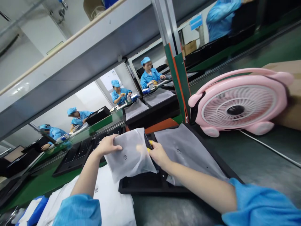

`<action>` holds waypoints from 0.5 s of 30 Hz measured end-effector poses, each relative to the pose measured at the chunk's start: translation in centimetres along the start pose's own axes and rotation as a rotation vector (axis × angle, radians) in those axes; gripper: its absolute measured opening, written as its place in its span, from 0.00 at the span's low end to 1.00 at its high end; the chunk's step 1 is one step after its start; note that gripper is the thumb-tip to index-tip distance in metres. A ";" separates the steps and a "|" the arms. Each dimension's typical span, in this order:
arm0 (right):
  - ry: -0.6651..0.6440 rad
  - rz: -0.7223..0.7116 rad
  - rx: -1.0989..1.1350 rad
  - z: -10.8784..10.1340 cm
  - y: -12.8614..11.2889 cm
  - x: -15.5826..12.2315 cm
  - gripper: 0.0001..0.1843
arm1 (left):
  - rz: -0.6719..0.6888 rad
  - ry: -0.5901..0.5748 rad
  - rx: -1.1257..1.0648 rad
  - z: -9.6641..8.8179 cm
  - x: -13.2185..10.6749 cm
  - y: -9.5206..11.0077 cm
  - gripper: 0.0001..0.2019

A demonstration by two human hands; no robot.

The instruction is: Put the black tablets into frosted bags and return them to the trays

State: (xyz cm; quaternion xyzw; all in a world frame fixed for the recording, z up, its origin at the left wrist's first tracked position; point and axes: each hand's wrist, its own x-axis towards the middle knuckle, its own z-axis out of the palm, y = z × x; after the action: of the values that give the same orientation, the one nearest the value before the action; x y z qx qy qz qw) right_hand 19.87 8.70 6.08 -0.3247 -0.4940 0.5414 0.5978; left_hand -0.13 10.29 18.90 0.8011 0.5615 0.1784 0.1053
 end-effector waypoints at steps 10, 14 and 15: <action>-0.310 -0.398 -1.215 -10.8 -7.7 9.0 0.21 | -0.305 0.306 -0.460 6.8 -2.0 -6.1 0.19; -0.003 -0.594 -1.470 -12.6 -11.7 10.6 0.26 | -0.584 0.342 -0.716 12.8 -2.1 -7.9 0.19; 0.032 -0.593 -1.459 -13.0 -11.6 9.7 0.27 | -0.632 0.304 -0.731 13.8 -2.2 -8.0 0.17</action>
State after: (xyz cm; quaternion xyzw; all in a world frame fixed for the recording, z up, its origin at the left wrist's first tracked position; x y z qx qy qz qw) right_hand 35.18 17.65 15.18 -0.4975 -0.7818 -0.1066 0.3604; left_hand -2.10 11.44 2.92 0.4679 0.6862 0.4373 0.3450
